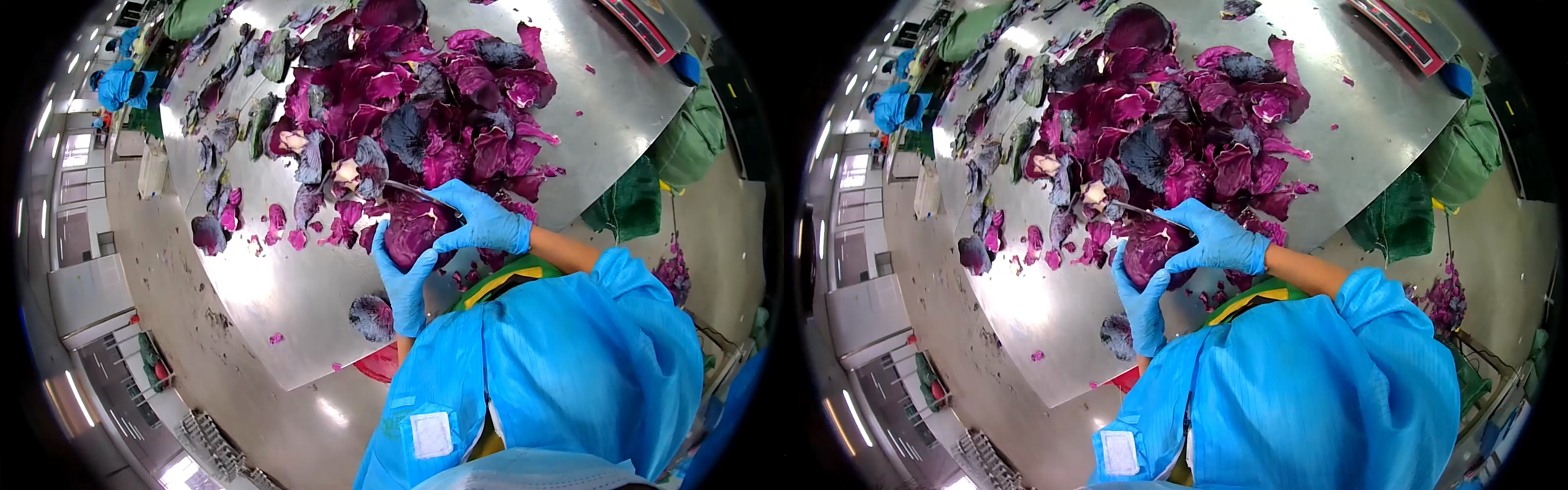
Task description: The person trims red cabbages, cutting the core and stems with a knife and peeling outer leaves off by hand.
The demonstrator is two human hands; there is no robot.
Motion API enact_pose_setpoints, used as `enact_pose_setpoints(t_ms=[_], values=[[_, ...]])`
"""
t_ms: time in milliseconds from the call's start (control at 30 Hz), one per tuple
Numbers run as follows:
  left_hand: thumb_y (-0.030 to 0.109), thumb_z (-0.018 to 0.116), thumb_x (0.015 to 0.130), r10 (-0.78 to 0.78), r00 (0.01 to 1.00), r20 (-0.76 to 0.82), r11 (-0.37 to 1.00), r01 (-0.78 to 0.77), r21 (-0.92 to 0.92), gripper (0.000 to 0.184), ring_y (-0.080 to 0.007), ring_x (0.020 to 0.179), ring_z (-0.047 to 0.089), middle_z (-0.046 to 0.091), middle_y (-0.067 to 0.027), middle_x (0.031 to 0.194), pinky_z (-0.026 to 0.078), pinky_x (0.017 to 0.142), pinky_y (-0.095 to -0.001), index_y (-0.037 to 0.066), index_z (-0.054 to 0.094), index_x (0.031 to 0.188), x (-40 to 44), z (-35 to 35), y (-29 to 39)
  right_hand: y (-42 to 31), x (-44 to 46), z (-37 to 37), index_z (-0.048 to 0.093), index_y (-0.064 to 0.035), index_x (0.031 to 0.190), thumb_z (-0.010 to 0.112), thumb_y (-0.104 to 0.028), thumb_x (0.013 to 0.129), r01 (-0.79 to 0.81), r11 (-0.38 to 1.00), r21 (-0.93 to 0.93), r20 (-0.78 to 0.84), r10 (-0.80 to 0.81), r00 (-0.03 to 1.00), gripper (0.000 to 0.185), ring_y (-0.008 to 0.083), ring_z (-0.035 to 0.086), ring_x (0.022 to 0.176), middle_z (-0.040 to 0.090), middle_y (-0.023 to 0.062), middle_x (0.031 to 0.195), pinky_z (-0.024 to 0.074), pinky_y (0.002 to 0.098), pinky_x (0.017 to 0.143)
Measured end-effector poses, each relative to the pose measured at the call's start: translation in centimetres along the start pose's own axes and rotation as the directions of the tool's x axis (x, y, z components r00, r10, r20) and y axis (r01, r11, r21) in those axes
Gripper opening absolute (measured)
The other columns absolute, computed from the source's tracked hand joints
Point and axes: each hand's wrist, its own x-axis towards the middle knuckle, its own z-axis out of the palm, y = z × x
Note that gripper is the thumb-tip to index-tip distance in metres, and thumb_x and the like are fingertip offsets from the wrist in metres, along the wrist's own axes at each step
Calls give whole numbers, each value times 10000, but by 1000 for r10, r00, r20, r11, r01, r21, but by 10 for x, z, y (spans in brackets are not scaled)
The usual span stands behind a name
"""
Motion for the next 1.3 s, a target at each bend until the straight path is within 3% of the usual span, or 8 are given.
enact_pose_setpoints(t_ms=[200, 300, 433, 533, 767, 1000, 1200, 1300], values=[[100, 844, 681, -2, 999, -48, 1000, 2, -7, 896, -246, 1204, 517, 482, -114, 1349, 421, 1059, -366, 76, 378, 1447, -3, 6, -21, 2, -13, -7, 564, -144, 1368, 775, -291, 803, -76, 997, 2, 15, 76, 997, 621, 207, 674, 918, 642, 92, 1261, 554, 328, 759], [100, 854, 646, -44, 996, -79, 999, 42, -28, 903, -242, 1223, 483, 460, -100, 1351, 397, 1074, -377, 90, 397, 1425, -10, 9, -20, 27, -14, 7, 623, -112, 1265, 725, -188, 830, 245, 934, -259, -197, -300, 933, 453, 245, 681, 901, 663, 90, 1205, 561, 339, 723], [102, 857, 615, -28, 992, -119, 997, 36, 68, 922, -250, 1277, 418, 419, -98, 1372, 336, 1114, -397, 74, 391, 1410, -18, 20, -14, 33, -19, -11, 653, -50, 1201, 708, -176, 871, -40, 983, -178, -262, -8, 965, 357, 212, 691, 904, 694, 89, 1050, 556, 302, 783], [133, 876, 620, 0, 993, -114, 998, 7, 65, 945, -256, 1276, 419, 418, -114, 1375, 330, 1117, -396, 51, 371, 1414, -21, 25, -14, 1, -14, -26, 635, -15, 1221, 719, -276, 851, -228, 962, 148, -7, 231, 973, 460, 284, 671, 962, 667, 154, 1094, 541, 345, 835], [247, 908, 628, 187, 981, 43, 872, -186, 454, 1043, -310, 1285, 409, 398, -155, 1383, 320, 1114, -437, 38, 325, 1467, -17, 11, -34, 10, 9, -40, 608, -39, 1281, 703, -410, 829, -137, 971, -194, 325, 196, 925, 593, 323, 662, 1037, 660, 206, 1165, 506, 397, 926], [184, 928, 612, 126, 992, 12, 957, -125, 263, 1033, -273, 1247, 464, 430, -147, 1380, 400, 1071, -392, 27, 329, 1438, -18, 24, -36, 1, 4, -31, 565, -73, 1322, 645, -268, 804, 116, 834, -540, 324, 79, 943, 559, 362, 654, 776, 673, 187, 909, 517, 461, 673], [110, 902, 606, 98, 995, -3, 982, -96, 164, 1002, -249, 1252, 440, 407, -132, 1378, 382, 1077, -365, 22, 329, 1423, -25, 23, -45, 15, -7, -14, 638, -57, 1001, 614, -206, 803, 170, 899, -403, 65, -157, 985, 248, 386, 645, 723, 644, 194, 800, 522, 485, 658], [137, 920, 551, 413, 904, 113, 807, -421, 413, 1054, -287, 1359, 366, 386, -153, 1433, 278, 1155, -419, 59, 342, 1429, -34, 19, -53, 56, 3, -42, 700, -67, 961, 592, -114, 822, -188, 972, -141, -155, 166, 974, 182, 299, 685, 725, 675, 156, 818, 555, 381, 716]])
